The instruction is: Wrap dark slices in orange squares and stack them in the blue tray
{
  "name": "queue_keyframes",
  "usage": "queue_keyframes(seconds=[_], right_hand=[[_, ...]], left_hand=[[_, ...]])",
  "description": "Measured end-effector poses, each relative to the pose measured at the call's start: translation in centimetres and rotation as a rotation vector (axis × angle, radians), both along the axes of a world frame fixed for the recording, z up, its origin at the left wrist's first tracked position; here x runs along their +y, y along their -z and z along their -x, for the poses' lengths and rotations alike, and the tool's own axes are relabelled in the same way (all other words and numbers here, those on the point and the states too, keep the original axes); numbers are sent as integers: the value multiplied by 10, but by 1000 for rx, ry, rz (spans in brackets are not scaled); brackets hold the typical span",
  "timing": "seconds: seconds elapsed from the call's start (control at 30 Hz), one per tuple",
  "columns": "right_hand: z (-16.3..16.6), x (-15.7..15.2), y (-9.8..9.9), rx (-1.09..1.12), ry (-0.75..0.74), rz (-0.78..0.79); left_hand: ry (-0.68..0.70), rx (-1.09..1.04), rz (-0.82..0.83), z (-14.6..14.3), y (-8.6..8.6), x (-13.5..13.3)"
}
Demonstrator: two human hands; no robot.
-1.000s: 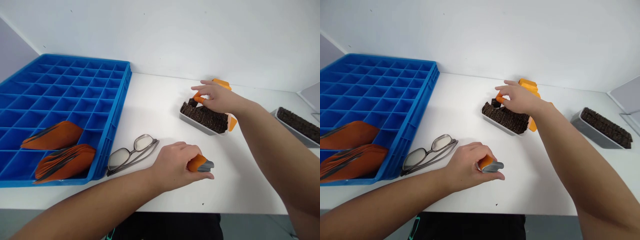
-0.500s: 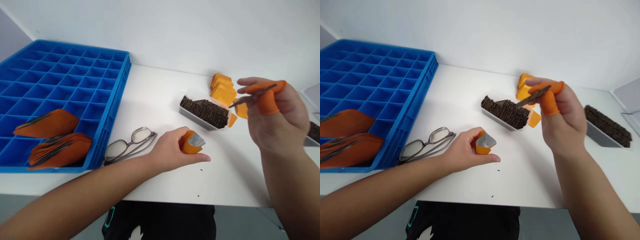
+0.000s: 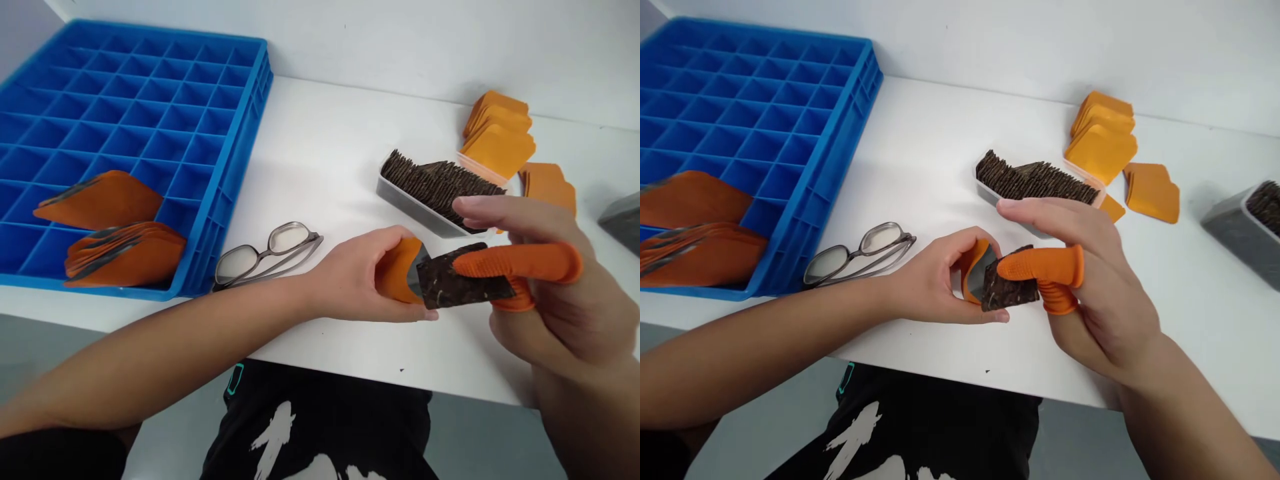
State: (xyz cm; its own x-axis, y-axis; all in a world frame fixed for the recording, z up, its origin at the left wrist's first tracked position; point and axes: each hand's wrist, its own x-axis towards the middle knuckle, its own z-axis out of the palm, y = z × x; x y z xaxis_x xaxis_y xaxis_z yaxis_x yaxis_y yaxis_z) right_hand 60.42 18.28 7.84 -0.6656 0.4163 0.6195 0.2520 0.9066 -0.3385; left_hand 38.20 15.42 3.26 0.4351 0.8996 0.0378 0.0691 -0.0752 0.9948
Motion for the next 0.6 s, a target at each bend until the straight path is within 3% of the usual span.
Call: queue_keyframes(seconds=[0.33,0.6], right_hand=[[-6,5,8,-3,150,-393],[-4,-2,7,36,200,-517]], left_hand=[[53,19,6,2,-5,-3],[68,6,54,-1,-5,-5]])
